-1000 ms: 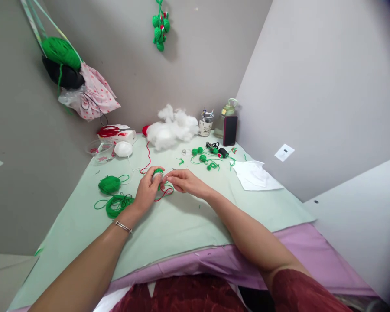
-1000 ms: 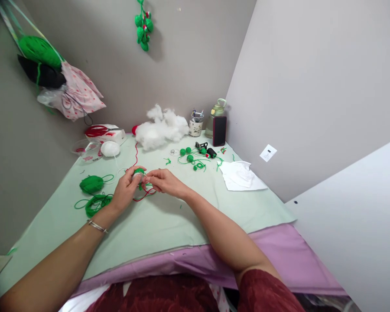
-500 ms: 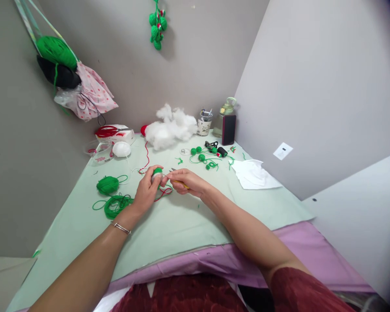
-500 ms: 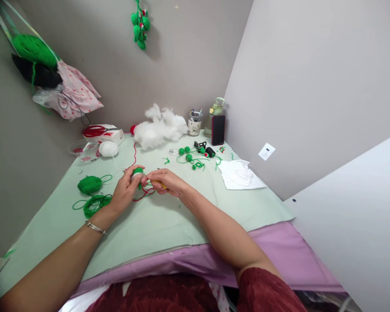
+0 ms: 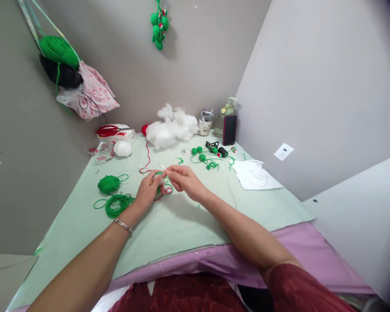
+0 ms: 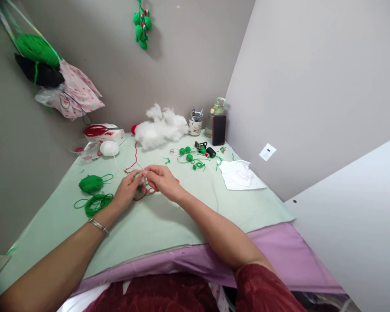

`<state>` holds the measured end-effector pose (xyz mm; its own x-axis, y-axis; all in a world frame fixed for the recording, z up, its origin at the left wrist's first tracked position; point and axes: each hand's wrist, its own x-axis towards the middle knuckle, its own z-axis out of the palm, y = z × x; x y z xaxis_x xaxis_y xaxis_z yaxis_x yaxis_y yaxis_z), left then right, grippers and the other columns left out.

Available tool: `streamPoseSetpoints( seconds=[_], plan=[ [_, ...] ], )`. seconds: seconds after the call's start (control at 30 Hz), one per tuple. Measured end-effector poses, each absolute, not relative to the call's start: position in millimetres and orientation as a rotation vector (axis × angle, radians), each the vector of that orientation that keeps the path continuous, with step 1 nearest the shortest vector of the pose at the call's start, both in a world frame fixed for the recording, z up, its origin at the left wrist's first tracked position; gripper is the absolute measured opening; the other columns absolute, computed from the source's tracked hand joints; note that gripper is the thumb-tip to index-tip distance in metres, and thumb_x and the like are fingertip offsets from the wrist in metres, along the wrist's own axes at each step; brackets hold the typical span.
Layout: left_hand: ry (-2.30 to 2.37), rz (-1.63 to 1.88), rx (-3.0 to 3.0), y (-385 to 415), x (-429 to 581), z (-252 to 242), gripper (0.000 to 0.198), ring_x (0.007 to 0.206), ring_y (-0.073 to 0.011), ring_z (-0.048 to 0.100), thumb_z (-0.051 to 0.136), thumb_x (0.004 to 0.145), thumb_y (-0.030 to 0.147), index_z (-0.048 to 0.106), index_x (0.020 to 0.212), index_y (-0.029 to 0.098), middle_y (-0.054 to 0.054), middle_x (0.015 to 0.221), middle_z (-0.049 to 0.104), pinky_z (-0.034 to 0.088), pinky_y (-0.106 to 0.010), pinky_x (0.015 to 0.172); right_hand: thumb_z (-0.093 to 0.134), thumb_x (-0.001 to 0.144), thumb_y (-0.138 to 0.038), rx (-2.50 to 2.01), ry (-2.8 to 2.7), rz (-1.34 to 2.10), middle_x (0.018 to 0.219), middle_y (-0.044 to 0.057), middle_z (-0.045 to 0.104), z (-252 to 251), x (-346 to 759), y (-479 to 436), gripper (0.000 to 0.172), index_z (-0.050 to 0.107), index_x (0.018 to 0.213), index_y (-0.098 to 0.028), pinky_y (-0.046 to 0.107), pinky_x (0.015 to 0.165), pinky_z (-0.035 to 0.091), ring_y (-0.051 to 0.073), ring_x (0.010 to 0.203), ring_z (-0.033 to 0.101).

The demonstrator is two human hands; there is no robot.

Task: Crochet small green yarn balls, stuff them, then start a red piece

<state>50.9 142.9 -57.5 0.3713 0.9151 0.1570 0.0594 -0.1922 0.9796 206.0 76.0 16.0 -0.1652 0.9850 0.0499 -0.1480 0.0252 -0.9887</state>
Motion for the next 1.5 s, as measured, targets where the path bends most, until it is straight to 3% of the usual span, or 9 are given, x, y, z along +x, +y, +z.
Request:
streamPoseSetpoints(
  seconds=[0.13, 0.3, 0.4, 0.67, 1.03, 1.27, 1.5],
  plan=[
    [0.873, 0.994, 1.474, 143.2, 52.7, -62.7, 0.025, 0.051, -0.0159, 0.060, 0.063, 0.086, 0.044, 0.062, 0.085, 0.020, 0.003, 0.062, 0.061, 0.054, -0.030, 0.057, 0.060, 0.091, -0.042, -0.945, -1.340, 1.060, 0.049, -0.009, 0.041, 38.3, 211.4, 65.6, 0.024, 0.067, 0.088, -0.019, 0.025, 0.052, 0.026, 0.009, 0.049, 0.031],
    [0.849, 1.054, 1.428, 142.1, 52.9, -55.8, 0.036, 0.073, -0.0175, 0.069, 0.067, 0.085, 0.050, 0.064, 0.106, 0.020, -0.002, 0.091, 0.070, 0.058, -0.032, 0.071, 0.059, 0.087, -0.037, -1.009, -1.327, 1.350, 0.046, -0.010, 0.038, 16.0, 220.2, 76.2, 0.022, 0.068, 0.091, -0.016, 0.025, 0.047, 0.017, 0.008, 0.045, 0.024],
    [0.858, 1.056, 1.448, 141.9, 52.7, -53.6, 0.037, 0.080, -0.0190, 0.070, 0.068, 0.085, 0.050, 0.065, 0.107, 0.021, -0.003, 0.096, 0.072, 0.057, -0.031, 0.074, 0.060, 0.083, -0.032, -1.039, -1.280, 1.435, 0.044, -0.011, 0.037, 0.0, 217.3, 84.2, 0.022, 0.069, 0.094, -0.016, 0.025, 0.046, 0.015, 0.008, 0.044, 0.024],
    [0.894, 1.093, 1.561, 143.4, 49.8, -56.4, 0.036, 0.078, -0.0202, 0.065, 0.062, 0.089, 0.045, 0.066, 0.115, 0.020, 0.000, 0.080, 0.069, 0.050, -0.030, 0.076, 0.059, 0.080, -0.029, -1.118, -1.260, 1.462, 0.040, -0.011, 0.039, -17.6, 208.9, 92.8, 0.023, 0.070, 0.093, -0.015, 0.024, 0.042, 0.016, 0.009, 0.040, 0.026],
    [0.949, 1.105, 1.718, 141.5, 48.4, -56.9, 0.035, 0.088, -0.0231, 0.065, 0.054, 0.095, 0.045, 0.067, 0.117, 0.020, -0.005, 0.094, 0.072, 0.050, -0.033, 0.081, 0.062, 0.077, -0.036, -1.125, -1.193, 1.456, 0.040, -0.011, 0.039, -15.7, 207.3, 93.2, 0.024, 0.067, 0.087, -0.016, 0.025, 0.043, 0.014, 0.008, 0.041, 0.023],
    [0.979, 1.094, 1.757, 139.0, 50.0, -54.9, 0.029, 0.078, -0.0214, 0.062, 0.051, 0.095, 0.042, 0.067, 0.106, 0.021, -0.002, 0.085, 0.070, 0.047, -0.032, 0.078, 0.057, 0.078, -0.042, -1.132, -1.234, 1.430, 0.044, -0.010, 0.038, -14.9, 204.8, 92.9, 0.024, 0.061, 0.082, -0.019, 0.025, 0.045, 0.018, 0.008, 0.041, 0.023],
    [0.906, 1.033, 1.678, 140.6, 49.1, -51.4, 0.025, 0.054, -0.0177, 0.057, 0.051, 0.093, 0.043, 0.063, 0.091, 0.021, 0.005, 0.058, 0.058, 0.044, -0.029, 0.060, 0.052, 0.092, -0.029, -1.228, -1.485, 1.089, 0.064, -0.003, 0.063, -22.5, 194.6, 83.8, 0.014, 0.061, 0.087, -0.020, 0.025, 0.056, 0.031, 0.011, 0.052, 0.042]
  ],
)
